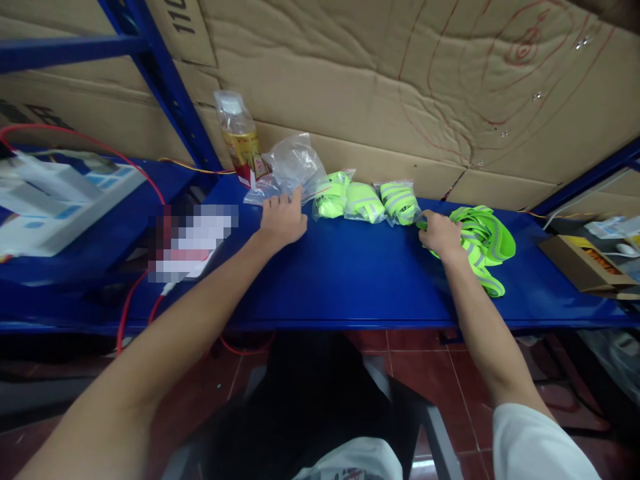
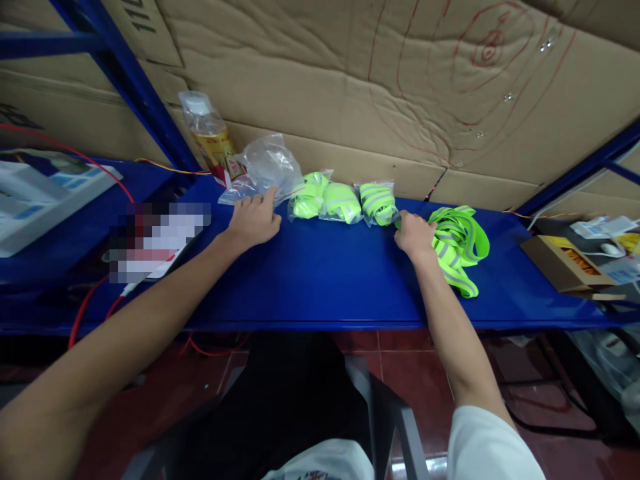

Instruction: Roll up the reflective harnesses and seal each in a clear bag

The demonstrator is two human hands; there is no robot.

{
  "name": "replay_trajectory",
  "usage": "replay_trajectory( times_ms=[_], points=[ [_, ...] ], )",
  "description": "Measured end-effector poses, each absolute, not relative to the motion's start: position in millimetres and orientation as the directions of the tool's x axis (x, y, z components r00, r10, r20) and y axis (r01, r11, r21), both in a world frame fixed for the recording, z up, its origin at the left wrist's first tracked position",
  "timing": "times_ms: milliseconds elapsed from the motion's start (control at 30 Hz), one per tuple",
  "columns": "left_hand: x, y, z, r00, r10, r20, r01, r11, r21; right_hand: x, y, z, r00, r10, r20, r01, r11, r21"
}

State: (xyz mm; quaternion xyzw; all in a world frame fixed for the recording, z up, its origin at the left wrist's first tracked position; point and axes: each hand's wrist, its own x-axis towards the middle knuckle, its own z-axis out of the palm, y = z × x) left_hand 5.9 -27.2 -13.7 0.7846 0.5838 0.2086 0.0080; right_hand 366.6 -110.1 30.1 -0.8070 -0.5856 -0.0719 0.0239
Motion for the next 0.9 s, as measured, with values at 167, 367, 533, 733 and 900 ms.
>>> replay_trajectory(
  times_ms=[167, 367, 533, 733, 900],
  points=[
    [19.1, -37.8, -7.8, 0.199, 0.878, 0.436, 0.857, -0.371, 0.357, 365.1, -111.2, 38.8, 0.203, 0.833, 0.514, 0.973, -0.113, -0.201],
    [30.2, -58.0, 11.2, 0.296, 0.671, 0.68, 0.679, -0.648, 0.345, 336.4, -127.7, 40.1, 0.048, 0.535, 0.844, 0.919, 0.308, -0.247],
    [55.4, -84.0, 4.7, 0.629, 0.479, 0.612, 0.354, -0.878, 0.323, 288.2, -146.2, 13.0, -0.352, 0.444, 0.824, 0.692, 0.716, -0.091],
    [74.2, -94.1, -16.0, 0.673, 0.554, 0.489, -0.134, -0.559, 0.818, 269.1, -155.1, 4.7, -0.441, 0.45, 0.776, 0.595, 0.794, -0.122],
    [68.9, -82.9, -14.7, 0.572, 0.706, 0.417, -0.151, -0.409, 0.9, 294.1, -148.4, 34.0, -0.289, 0.528, 0.799, 0.693, 0.691, -0.206]
  ],
)
